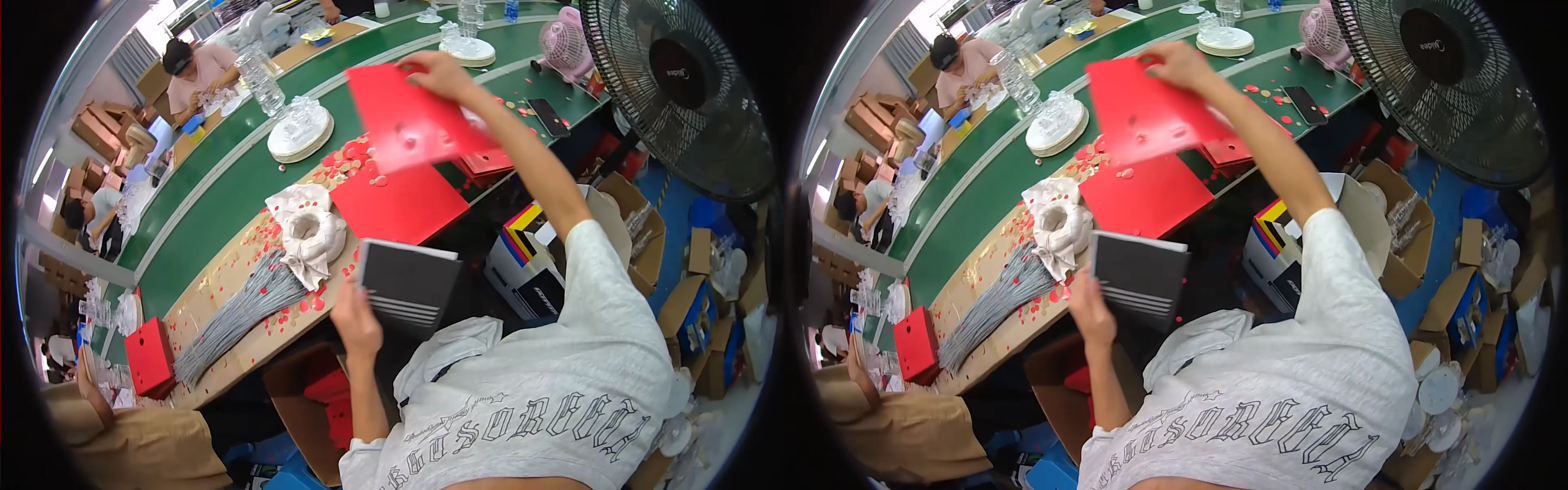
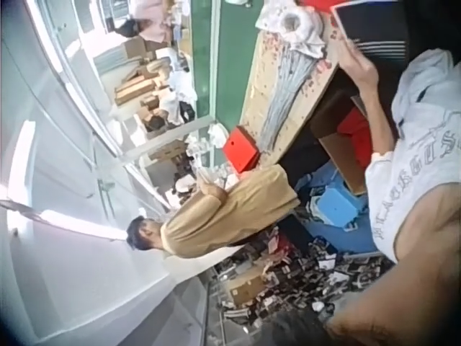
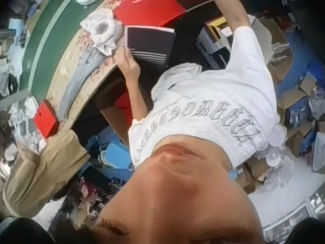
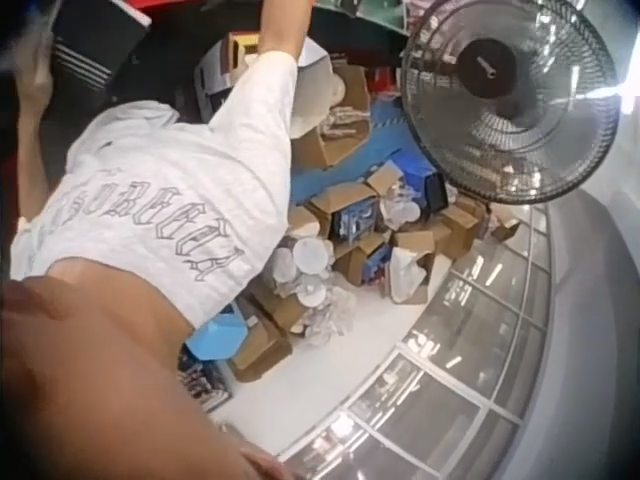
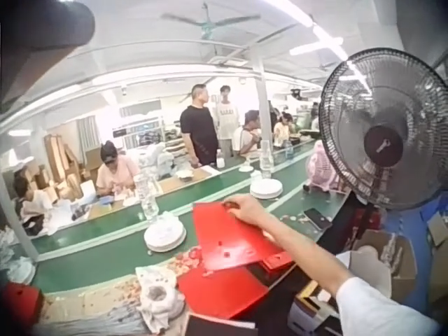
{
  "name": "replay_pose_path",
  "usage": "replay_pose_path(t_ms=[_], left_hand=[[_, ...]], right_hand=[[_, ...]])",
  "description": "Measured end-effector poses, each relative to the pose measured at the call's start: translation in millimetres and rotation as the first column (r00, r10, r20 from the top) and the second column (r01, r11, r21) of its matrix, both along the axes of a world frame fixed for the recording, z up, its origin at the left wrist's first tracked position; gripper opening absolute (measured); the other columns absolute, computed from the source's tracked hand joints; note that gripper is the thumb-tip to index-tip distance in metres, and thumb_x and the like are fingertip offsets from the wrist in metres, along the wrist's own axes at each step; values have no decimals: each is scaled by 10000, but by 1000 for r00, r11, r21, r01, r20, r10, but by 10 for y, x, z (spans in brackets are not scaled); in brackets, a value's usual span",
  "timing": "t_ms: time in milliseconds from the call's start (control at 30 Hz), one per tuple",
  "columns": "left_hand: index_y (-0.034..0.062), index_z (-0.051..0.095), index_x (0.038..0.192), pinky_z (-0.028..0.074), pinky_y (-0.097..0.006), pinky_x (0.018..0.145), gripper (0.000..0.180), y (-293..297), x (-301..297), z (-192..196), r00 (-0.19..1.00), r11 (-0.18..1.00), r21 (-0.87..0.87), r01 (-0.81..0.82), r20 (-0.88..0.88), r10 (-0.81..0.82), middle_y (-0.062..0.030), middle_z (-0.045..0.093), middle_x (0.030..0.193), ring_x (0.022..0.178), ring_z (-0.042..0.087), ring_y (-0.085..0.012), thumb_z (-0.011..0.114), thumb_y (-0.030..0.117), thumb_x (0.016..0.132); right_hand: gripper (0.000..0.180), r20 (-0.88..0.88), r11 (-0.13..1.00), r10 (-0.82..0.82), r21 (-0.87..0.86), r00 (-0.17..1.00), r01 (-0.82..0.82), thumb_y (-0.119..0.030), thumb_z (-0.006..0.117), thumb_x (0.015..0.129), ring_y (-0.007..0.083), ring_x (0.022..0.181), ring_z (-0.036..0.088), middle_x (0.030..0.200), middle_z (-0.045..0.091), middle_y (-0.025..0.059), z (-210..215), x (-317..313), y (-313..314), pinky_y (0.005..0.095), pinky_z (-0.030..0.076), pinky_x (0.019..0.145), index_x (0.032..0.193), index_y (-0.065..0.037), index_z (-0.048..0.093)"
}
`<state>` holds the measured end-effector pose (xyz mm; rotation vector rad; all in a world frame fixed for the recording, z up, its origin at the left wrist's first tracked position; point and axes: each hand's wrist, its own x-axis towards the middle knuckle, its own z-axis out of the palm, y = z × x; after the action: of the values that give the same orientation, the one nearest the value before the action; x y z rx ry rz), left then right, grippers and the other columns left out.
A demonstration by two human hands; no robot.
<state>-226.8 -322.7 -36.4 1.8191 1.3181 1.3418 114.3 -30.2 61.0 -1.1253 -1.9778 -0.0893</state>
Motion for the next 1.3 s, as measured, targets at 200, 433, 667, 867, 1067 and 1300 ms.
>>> replay_pose_path(t_ms=[200, 433, 667, 867, 1067, 1300], left_hand=[[-44, 647, 1068, 448, -282, 882, 345, -13, -982, 91, 809, 945, -203, -257, 491, 325, -59, 645, 1025, 931, 573, -140, 467, 250, 1068], [-10, 627, 1084, 427, -269, 919, 263, 129, -2361, 467, 766, 800, -16, -600, 278, 580, -54, 604, 1038, 983, 545, -144, 498, 218, 1053], [-61, 659, 1146, 453, -277, 916, 320, 1024, -2630, 1296, 777, 770, 223, -597, -79, 625, -84, 685, 1076, 996, 601, -148, 501, 202, 1058], [-13, 693, 1085, 488, -283, 815, 293, 2288, -3218, 974, 811, 936, 17, -351, -495, 313, -118, 723, 919, 867, 654, -164, 559, 237, 1012], [45, 714, 1022, 524, -401, 758, 281, 2854, -3355, -144, 717, 929, -172, -328, -686, 126, -198, 707, 881, 820, 690, -321, 599, 295, 966], [37, 704, 976, 474, -441, 971, 186, 2978, -3086, -364, 628, 950, -17, -312, -754, 193, -194, 667, 1076, 1072, 620, -373, 681, 192, 876]], right_hand=[[390, -92, 777, -133, -628, 987, 46, -59, 679, 833, 59, 614, 593, 816, 709, 35, -536, 1133, 43, 260, 510, 563, 1214, -130, 723], [459, 90, 780, -159, -599, 983, 181, -49, 718, 779, 241, 1127, 678, 1156, 734, 99, -1332, 1113, 51, 350, 507, 1007, 1214, -195, 726], [446, -106, 925, -97, -376, 990, 51, 75, 533, 858, 267, 1280, 586, 1320, 652, 138, -1773, 1362, 11, 347, 420, 1105, 1252, -72, 683], [401, -109, 903, -124, -424, 986, 67, 21, 535, 908, 226, 1316, 550, 1368, 632, 108, -1723, 1272, -63, 317, 384, 1116, 1288, -33, 653], [338, -148, 905, -164, -415, 975, 89, -21, 560, 944, 233, 1273, 587, 1317, 661, 127, -1740, 1199, -106, 324, 413, 1089, 1267, -20, 661], [299, -121, 916, -194, -379, 973, 136, -132, 643, 955, 269, 1227, 618, 1283, 669, 156, -1681, 1116, -110, 342, 455, 1051, 1226, -12, 679]])
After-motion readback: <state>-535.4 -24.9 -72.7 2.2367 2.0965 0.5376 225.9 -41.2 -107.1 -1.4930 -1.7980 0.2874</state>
